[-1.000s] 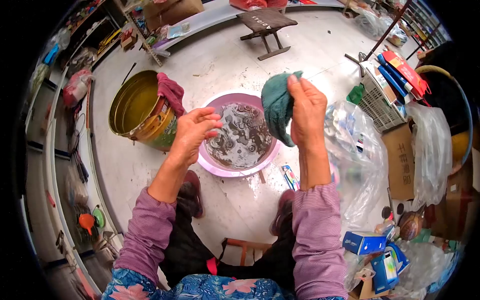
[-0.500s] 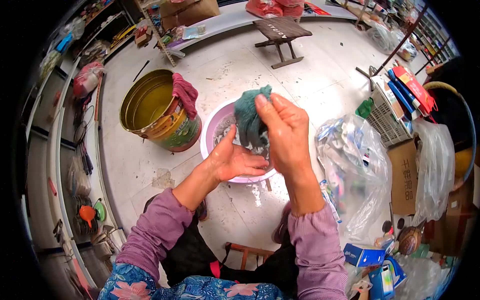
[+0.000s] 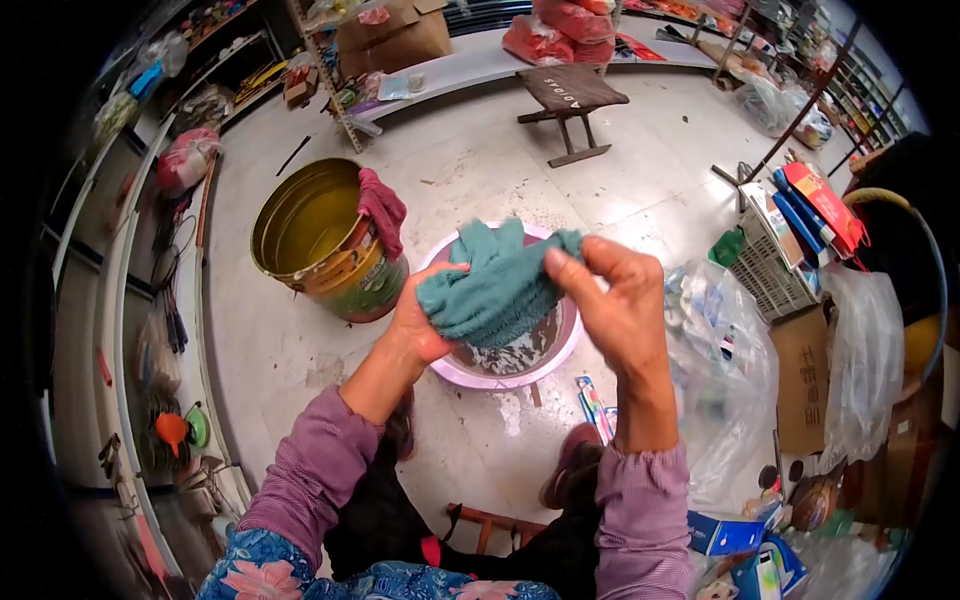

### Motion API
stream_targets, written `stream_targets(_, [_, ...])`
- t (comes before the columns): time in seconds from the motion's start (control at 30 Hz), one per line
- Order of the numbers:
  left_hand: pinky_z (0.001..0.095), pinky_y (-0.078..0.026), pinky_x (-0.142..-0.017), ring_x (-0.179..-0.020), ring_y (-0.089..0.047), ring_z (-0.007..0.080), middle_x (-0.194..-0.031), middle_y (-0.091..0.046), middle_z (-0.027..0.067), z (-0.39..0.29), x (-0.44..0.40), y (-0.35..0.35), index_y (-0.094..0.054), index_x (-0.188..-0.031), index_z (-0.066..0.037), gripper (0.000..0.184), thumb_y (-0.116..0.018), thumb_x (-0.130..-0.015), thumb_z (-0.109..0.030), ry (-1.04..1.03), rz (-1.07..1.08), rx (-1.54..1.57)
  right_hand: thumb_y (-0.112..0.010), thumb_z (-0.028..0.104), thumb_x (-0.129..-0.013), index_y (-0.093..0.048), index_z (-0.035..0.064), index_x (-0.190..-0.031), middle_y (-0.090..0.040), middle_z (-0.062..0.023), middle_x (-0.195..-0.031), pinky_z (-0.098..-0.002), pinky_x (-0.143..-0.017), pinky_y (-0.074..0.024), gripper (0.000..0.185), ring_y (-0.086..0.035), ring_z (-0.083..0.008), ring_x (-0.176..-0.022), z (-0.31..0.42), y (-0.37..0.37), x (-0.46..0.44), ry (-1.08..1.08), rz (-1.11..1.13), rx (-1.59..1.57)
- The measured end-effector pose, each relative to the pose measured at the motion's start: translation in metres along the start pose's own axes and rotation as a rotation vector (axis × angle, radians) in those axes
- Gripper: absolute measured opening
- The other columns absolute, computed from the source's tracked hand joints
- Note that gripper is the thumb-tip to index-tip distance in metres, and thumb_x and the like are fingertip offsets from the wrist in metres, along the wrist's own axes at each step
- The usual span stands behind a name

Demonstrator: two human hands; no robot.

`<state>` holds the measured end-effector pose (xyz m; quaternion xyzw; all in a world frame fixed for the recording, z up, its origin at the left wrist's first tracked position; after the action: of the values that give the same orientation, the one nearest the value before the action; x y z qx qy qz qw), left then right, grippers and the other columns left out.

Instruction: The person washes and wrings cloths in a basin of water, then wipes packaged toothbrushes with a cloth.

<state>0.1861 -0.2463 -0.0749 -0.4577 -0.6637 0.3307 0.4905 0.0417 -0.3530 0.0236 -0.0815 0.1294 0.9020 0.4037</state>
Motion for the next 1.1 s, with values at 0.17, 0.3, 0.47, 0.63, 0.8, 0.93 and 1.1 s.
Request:
stream_targets(0.17, [0.0453,-0.039,-0.100,-0.113,-0.054,0.0316,-0.125,-0.052,0.0181,0.027,0.004,-0.006,-0.043,-0.129,0.001,0.061,-0.059,-0.087,-0.040,0.153,0.206,-0.023,-0.070,0.014,-0.081,-0.066,-0.0038,-0.076,-0.057,0.0009,-0.073,-0.0211,-0.060,-0.0406,0.019,-0.051,-0.0061,-0.068,-0.061,0.010,-0.013,-0.116,-0.167,-0.087])
stream_targets(0.3, [0.0450,-0.038,-0.101,-0.114,-0.052,0.0311,-0.124,-0.053,0.0163,0.039,0.012,-0.002,-0.043,-0.128,0.002,0.053,-0.061,-0.086,-0.025,0.121,0.189,-0.094,-0.073,0.020,-0.078,-0.062,0.0022,-0.067,-0.054,0.0038,-0.058,-0.0222,-0.053,-0.0399,0.024,-0.049,-0.0078,-0.057,-0.108,-0.006,-0.002,-0.305,-0.170,-0.096])
stream_targets(0.47, [0.0494,-0.038,-0.101,-0.116,-0.051,0.0318,-0.124,-0.052,0.0157,0.030,0.010,-0.001,-0.044,-0.128,-0.003,0.050,-0.062,-0.085,-0.022,0.071,0.144,-0.031,-0.055,0.055,-0.086,-0.057,-0.0001,-0.113,-0.062,-0.0091,-0.100,-0.0301,-0.072,-0.0523,0.061,-0.060,-0.0178,-0.085,-0.123,-0.028,0.019,-0.731,0.010,-0.474])
stream_targets(0.63, [0.0582,-0.037,-0.099,-0.117,-0.049,0.0357,-0.124,-0.052,0.0170,0.030,0.016,-0.017,-0.041,-0.130,-0.005,0.052,-0.061,-0.086,-0.025,0.092,0.167,0.081,-0.042,0.071,-0.082,-0.047,0.0030,-0.126,-0.058,-0.0119,-0.116,-0.0357,-0.090,-0.0480,0.081,-0.059,-0.0222,-0.102,-0.111,-0.064,0.029,-0.790,0.149,-1.110])
stream_targets(0.8, [0.0563,-0.041,-0.093,-0.112,-0.051,0.0355,-0.119,-0.054,0.0179,0.048,0.012,-0.002,-0.039,-0.132,-0.005,0.054,-0.060,-0.087,-0.026,0.144,0.124,0.029,-0.049,0.066,-0.082,-0.053,0.0030,-0.117,-0.062,-0.0122,-0.107,-0.0348,-0.085,-0.0513,0.072,-0.061,-0.0220,-0.097,-0.114,-0.042,0.005,-0.628,0.171,-1.155])
stream_targets(0.93, [0.0485,-0.047,-0.089,-0.108,-0.055,0.0330,-0.119,-0.054,0.0183,0.058,0.014,0.000,-0.037,-0.132,-0.005,0.053,-0.060,-0.086,-0.020,0.275,0.099,-0.086,-0.074,0.023,-0.078,-0.058,-0.0005,-0.107,-0.065,-0.0091,-0.091,-0.0308,-0.069,-0.0555,0.040,-0.065,-0.0190,-0.077,-0.104,-0.026,0.009,-0.713,-0.017,-0.942])
stream_targets(1.1, [0.0391,-0.052,-0.075,-0.094,-0.060,0.0213,-0.106,-0.059,0.0084,0.086,0.018,0.021,-0.049,-0.118,-0.005,0.038,-0.064,-0.084,-0.015,0.434,-0.026,-0.245,-0.071,0.001,-0.075,-0.057,-0.0054,-0.101,-0.064,-0.0128,-0.084,-0.0328,-0.064,-0.0560,0.030,-0.065,-0.0224,-0.072,-0.130,-0.016,0.012,-0.720,-0.149,-0.824])
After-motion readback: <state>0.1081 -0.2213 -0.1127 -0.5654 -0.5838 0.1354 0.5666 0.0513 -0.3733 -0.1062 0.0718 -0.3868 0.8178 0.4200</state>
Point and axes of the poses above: each hand's wrist, its own x-axis away from the middle knuckle, its own y-axis out of the back of the hand, z = x × y, the point moved 4 cm from there along -x, towards the middle knuckle
